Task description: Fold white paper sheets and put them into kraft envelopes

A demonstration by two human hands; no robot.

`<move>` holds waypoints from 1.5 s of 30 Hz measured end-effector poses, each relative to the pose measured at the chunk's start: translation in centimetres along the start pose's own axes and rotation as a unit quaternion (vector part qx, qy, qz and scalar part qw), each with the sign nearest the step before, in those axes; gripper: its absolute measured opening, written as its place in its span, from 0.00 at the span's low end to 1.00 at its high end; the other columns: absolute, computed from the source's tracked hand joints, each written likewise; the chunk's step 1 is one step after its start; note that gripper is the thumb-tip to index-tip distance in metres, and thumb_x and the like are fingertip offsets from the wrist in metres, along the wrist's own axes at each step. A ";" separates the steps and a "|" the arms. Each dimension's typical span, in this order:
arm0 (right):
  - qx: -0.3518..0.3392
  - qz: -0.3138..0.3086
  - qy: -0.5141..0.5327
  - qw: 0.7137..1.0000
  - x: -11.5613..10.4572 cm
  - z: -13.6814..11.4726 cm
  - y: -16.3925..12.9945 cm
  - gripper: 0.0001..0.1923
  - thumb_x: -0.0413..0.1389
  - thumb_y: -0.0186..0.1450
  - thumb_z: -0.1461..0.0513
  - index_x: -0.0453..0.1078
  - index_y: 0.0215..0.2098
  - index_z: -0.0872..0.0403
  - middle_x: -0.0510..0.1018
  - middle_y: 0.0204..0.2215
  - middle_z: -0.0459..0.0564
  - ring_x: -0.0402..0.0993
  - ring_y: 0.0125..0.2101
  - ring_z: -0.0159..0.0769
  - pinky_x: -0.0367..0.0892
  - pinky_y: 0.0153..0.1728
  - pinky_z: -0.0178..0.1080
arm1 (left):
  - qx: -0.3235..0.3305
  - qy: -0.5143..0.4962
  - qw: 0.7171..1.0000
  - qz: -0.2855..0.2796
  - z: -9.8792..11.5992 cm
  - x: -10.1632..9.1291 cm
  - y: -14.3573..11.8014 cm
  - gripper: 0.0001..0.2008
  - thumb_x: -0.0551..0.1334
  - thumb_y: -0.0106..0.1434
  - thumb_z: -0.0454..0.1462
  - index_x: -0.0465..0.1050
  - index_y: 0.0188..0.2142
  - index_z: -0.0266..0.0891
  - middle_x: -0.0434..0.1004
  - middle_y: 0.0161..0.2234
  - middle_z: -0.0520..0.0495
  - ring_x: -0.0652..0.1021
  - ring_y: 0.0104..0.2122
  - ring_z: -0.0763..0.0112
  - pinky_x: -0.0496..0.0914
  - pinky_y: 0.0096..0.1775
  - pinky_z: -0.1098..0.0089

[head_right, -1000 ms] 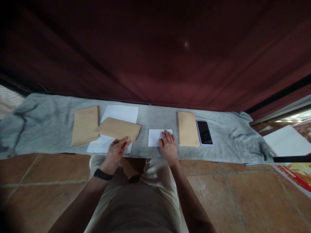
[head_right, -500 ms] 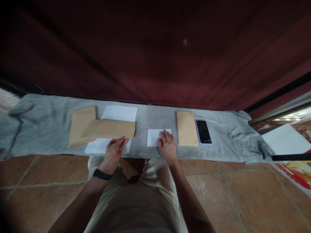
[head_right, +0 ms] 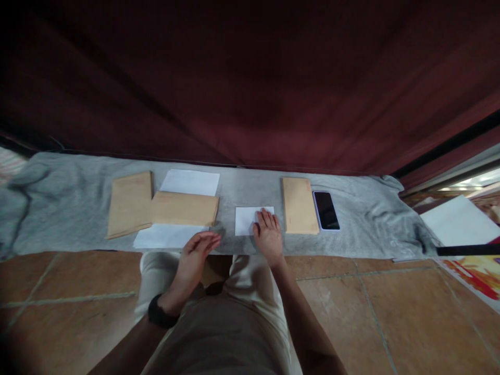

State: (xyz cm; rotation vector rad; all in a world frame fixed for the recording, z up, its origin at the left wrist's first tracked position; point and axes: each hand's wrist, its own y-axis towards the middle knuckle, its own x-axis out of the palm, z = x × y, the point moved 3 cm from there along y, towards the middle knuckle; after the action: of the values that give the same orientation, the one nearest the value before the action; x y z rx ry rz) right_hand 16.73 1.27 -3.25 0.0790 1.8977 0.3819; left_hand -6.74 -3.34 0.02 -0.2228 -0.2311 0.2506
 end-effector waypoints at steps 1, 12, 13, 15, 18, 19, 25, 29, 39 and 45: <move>-0.001 -0.001 0.002 1.000 0.0 0.0 0.0 0.24 0.48 0.75 0.58 0.63 0.66 0.56 0.66 0.66 0.58 0.60 0.66 0.45 0.52 0.67 0.52 | 0.042 0.082 0.995 -0.038 -0.2 1.2 -0.3 0.14 0.63 0.66 0.47 0.78 0.42 0.40 0.83 0.42 0.42 0.83 0.45 0.60 0.75 0.54 0.53; -0.016 -0.009 0.004 1.000 0.3 0.5 0.0 0.25 0.46 0.74 0.64 0.62 0.68 0.56 0.66 0.66 0.57 0.59 0.67 0.43 0.53 0.67 0.51 | 0.314 0.627 0.697 -0.152 -4.5 10.4 2.8 0.28 0.48 0.74 0.43 0.58 0.68 0.28 0.56 0.70 0.34 0.55 0.71 0.55 0.53 0.69 0.50; -0.016 -0.009 0.004 1.000 0.3 0.5 0.0 0.25 0.46 0.73 0.65 0.61 0.68 0.56 0.66 0.67 0.57 0.59 0.67 0.43 0.53 0.67 0.50 | 0.317 0.636 0.688 -0.151 -4.6 10.4 3.1 0.29 0.49 0.74 0.43 0.57 0.68 0.29 0.56 0.70 0.34 0.55 0.71 0.55 0.53 0.69 0.50; -0.012 -0.008 0.003 1.000 0.4 0.4 0.0 0.25 0.46 0.73 0.65 0.62 0.68 0.56 0.66 0.67 0.56 0.59 0.67 0.42 0.53 0.67 0.50 | 0.322 0.645 0.677 -0.146 -4.6 10.0 3.3 0.29 0.49 0.74 0.43 0.56 0.69 0.29 0.55 0.70 0.34 0.54 0.71 0.55 0.53 0.69 0.51; -0.003 -0.003 0.002 1.000 0.3 0.4 0.1 0.24 0.45 0.74 0.64 0.63 0.67 0.56 0.67 0.66 0.56 0.59 0.67 0.42 0.54 0.67 0.50 | 0.328 0.649 0.674 -0.129 -4.3 9.3 3.4 0.29 0.49 0.73 0.41 0.56 0.69 0.30 0.55 0.70 0.34 0.55 0.71 0.55 0.54 0.69 0.51; -0.001 -0.002 0.002 1.000 0.2 0.3 0.1 0.24 0.45 0.74 0.64 0.63 0.67 0.56 0.67 0.66 0.57 0.60 0.66 0.42 0.54 0.67 0.50 | 0.330 0.649 0.674 -0.126 -4.2 9.1 3.3 0.29 0.49 0.73 0.41 0.57 0.69 0.29 0.56 0.70 0.34 0.55 0.71 0.54 0.54 0.69 0.51; -0.005 -0.007 0.031 0.999 0.2 -0.6 0.7 0.23 0.44 0.75 0.64 0.65 0.65 0.56 0.71 0.63 0.57 0.63 0.65 0.43 0.52 0.68 0.54 | 0.359 0.652 0.650 -0.152 -3.9 9.1 3.4 0.27 0.50 0.71 0.37 0.59 0.68 0.33 0.58 0.69 0.36 0.55 0.71 0.54 0.52 0.69 0.47; -0.040 -0.050 0.043 0.997 0.8 -2.2 0.8 0.25 0.41 0.77 0.60 0.60 0.69 0.56 0.66 0.66 0.55 0.60 0.67 0.42 0.52 0.68 0.51 | 0.365 0.667 0.623 -0.184 -4.2 9.3 3.5 0.28 0.49 0.70 0.33 0.60 0.67 0.27 0.59 0.69 0.34 0.55 0.71 0.55 0.52 0.69 0.52; -0.022 -0.037 -0.044 0.998 0.3 -1.1 -0.1 0.26 0.43 0.76 0.59 0.57 0.70 0.56 0.60 0.70 0.59 0.54 0.69 0.46 0.53 0.67 0.54 | 0.356 0.658 0.636 -0.187 -3.7 9.0 3.3 0.28 0.49 0.72 0.38 0.57 0.68 0.27 0.57 0.70 0.35 0.55 0.71 0.57 0.51 0.70 0.52; 0.001 -0.013 -0.065 0.998 0.5 -0.2 -0.8 0.28 0.44 0.76 0.57 0.55 0.71 0.57 0.57 0.70 0.62 0.53 0.70 0.48 0.53 0.67 0.54 | 0.358 0.654 0.641 -0.183 -3.9 8.3 3.3 0.29 0.51 0.73 0.43 0.58 0.68 0.30 0.54 0.71 0.34 0.55 0.71 0.55 0.51 0.69 0.51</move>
State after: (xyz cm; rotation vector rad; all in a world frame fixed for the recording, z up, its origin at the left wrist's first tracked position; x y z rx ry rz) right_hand 16.40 0.62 -3.90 0.0783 1.7691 0.3485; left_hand 1.33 1.25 -2.89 0.4755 1.2836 -0.2841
